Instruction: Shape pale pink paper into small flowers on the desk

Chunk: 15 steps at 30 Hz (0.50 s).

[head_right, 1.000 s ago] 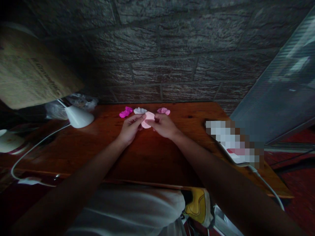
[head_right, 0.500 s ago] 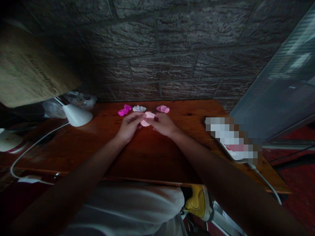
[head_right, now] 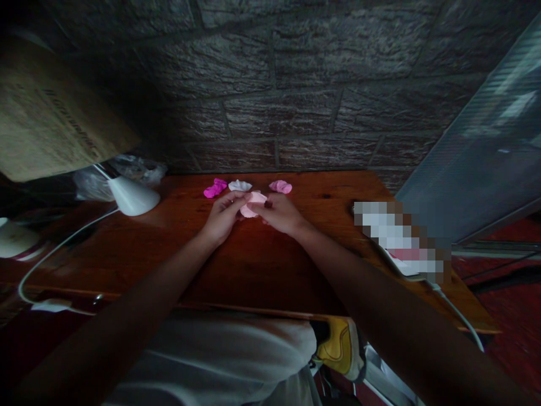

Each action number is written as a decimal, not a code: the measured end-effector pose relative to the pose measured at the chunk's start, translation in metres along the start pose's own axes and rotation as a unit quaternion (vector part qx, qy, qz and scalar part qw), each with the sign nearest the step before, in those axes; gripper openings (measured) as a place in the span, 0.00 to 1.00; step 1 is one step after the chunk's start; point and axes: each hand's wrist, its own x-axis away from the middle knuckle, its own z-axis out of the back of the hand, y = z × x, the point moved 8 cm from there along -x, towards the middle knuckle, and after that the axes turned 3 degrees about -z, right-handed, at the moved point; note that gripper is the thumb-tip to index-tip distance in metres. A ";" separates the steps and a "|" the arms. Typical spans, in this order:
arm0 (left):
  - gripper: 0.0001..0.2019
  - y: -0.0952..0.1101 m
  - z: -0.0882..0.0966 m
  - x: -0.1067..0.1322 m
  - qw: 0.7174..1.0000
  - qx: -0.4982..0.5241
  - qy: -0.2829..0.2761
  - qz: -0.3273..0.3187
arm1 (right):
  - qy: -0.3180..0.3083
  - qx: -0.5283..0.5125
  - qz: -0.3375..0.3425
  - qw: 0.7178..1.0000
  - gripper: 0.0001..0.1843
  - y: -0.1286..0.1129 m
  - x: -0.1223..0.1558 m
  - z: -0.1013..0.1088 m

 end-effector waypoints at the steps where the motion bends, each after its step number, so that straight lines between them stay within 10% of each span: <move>1: 0.14 0.000 0.000 0.000 1.000 0.000 -0.001 0.002 | -0.002 -0.006 0.003 1.000 0.13 0.000 0.000 0.000; 15: 0.13 -0.001 0.002 -0.002 1.000 -0.005 -0.012 -0.016 | -0.020 -0.019 0.033 0.999 0.13 0.005 -0.002 -0.002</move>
